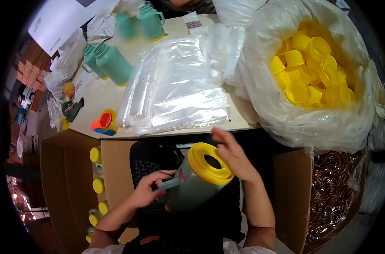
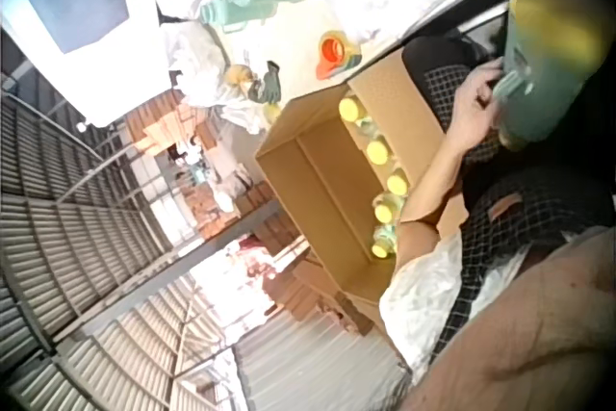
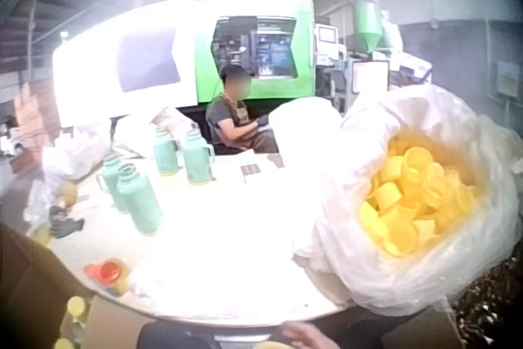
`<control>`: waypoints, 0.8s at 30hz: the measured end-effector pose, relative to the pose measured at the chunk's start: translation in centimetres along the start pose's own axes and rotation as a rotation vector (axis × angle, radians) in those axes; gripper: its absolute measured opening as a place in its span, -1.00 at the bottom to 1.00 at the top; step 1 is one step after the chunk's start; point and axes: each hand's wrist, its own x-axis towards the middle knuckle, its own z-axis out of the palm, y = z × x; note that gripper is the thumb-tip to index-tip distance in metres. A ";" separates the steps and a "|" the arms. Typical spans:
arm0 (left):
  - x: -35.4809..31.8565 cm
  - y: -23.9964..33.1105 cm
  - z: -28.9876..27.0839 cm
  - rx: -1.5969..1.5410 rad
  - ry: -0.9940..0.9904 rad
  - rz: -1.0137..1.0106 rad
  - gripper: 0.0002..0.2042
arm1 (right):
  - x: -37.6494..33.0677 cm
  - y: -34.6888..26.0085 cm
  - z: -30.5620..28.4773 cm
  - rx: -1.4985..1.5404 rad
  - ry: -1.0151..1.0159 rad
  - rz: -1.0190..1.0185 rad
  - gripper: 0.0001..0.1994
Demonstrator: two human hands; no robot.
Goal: The person assembles light green thermos flasks by inserting a metal ring into the neck and screwing on a yellow lid. The person then places the completed thermos into a cardboard box. The person closes the box flaps and moves the box to a stack.
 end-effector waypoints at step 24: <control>21.3 2.0 1.8 -0.042 0.259 0.006 -0.71 | 7.5 3.4 0.4 -0.247 0.297 0.072 -0.86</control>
